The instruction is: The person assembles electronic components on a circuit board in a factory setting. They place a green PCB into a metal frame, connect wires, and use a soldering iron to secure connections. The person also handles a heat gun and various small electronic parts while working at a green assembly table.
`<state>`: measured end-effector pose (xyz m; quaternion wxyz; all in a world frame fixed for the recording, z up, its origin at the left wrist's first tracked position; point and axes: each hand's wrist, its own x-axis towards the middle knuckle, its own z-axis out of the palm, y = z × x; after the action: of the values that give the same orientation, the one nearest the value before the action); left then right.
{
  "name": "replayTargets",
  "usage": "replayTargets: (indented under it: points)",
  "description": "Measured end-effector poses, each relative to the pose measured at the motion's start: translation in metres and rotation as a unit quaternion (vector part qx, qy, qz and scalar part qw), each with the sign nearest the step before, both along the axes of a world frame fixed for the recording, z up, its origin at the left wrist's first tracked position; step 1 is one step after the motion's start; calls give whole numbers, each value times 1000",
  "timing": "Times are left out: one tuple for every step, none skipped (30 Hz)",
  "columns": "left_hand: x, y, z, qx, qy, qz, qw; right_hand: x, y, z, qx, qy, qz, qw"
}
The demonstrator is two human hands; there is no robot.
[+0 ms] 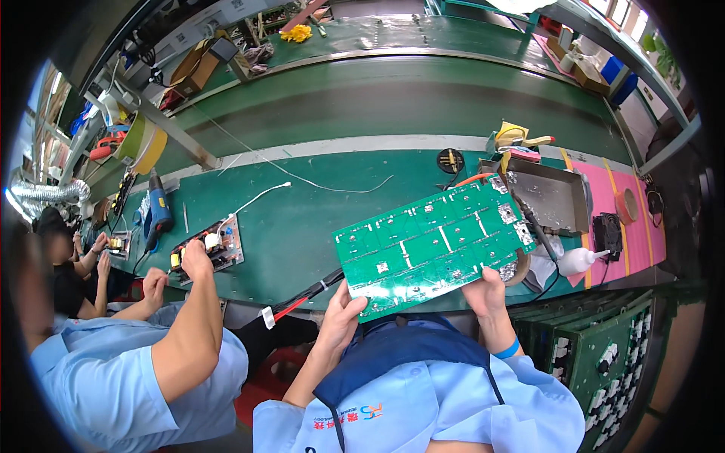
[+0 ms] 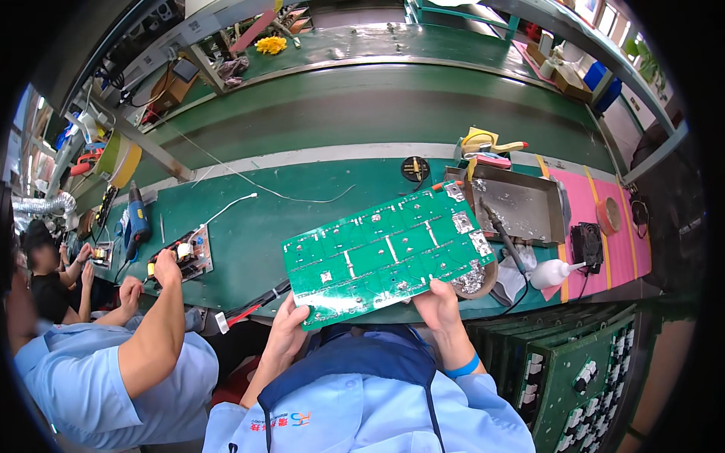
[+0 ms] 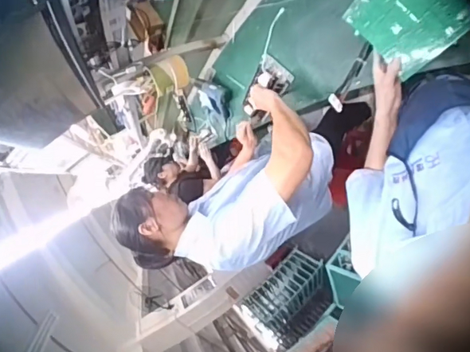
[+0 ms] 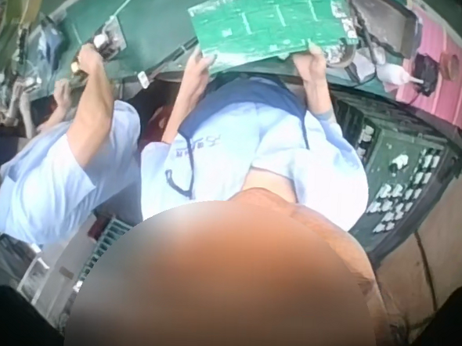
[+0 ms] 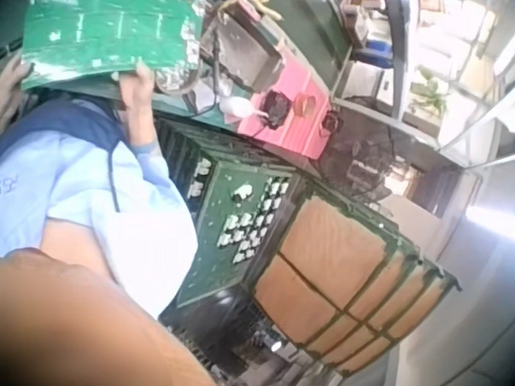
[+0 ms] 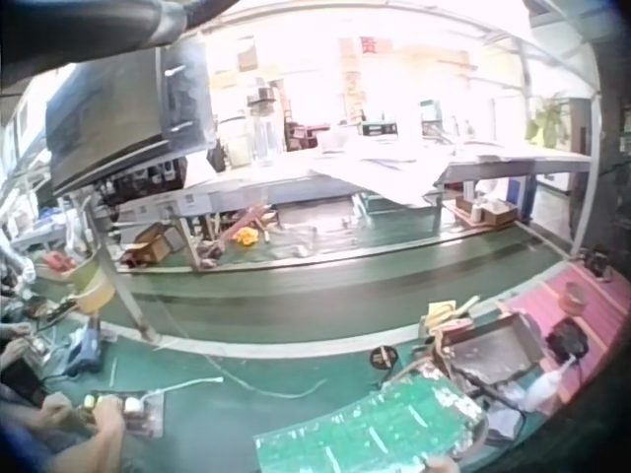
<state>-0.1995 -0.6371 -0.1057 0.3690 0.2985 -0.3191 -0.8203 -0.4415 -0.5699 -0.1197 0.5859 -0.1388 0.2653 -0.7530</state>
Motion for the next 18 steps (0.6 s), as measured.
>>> replayTargets:
  points:
    - [0,0,-1,5,10,-8,1000,0,-1,2,-9,0,-5,1000]
    - [0,0,1,4,12,-11,1000,0,-1,1,-7,-4,-4,1000]
    - [0,0,4,3,14,-12,1000,-2,0,-2,-5,-9,-3,1000]
    - [-1,1,6,2,16,-15,1000,-3,1,-3,-3,-13,-2,1000]
    - [0,1,4,-18,1,-21,1000,-3,1,-2,-4,-16,2,1000]
    - [1,2,4,-10,5,-13,1000,-2,2,-2,-5,-17,0,1000]
    - [2,2,4,-3,9,-6,1000,-1,2,-2,-5,-17,-2,1000]
    - [3,3,5,5,13,2,1000,-1,3,-2,-6,-17,-5,1000]
    - [1,4,4,-3,-2,12,1000,-3,4,-4,1,-13,-4,1000]
    - [2,4,2,5,-6,15,1000,-3,5,-5,-1,-17,-4,1000]
    - [3,4,1,13,-10,18,1000,-3,5,-6,-2,-21,-4,1000]
    - [3,5,0,21,-14,22,999,-3,5,-7,-4,-25,-4,1000]
    - [1,5,1,24,-18,25,999,-3,6,-6,-3,-24,-2,1000]
    - [2,5,0,21,-23,23,999,-4,6,-7,-1,-26,-1,1000]
    - [2,5,-3,19,-27,20,999,-3,7,-7,1,-28,0,1000]
    - [2,4,-4,17,-30,16,999,-4,8,-8,3,-28,1,1000]
    - [1,4,-3,8,-38,18,999,-5,8,-10,3,-29,2,1000]
    - [2,5,-2,5,-45,20,999,-4,8,-10,5,-33,5,999]
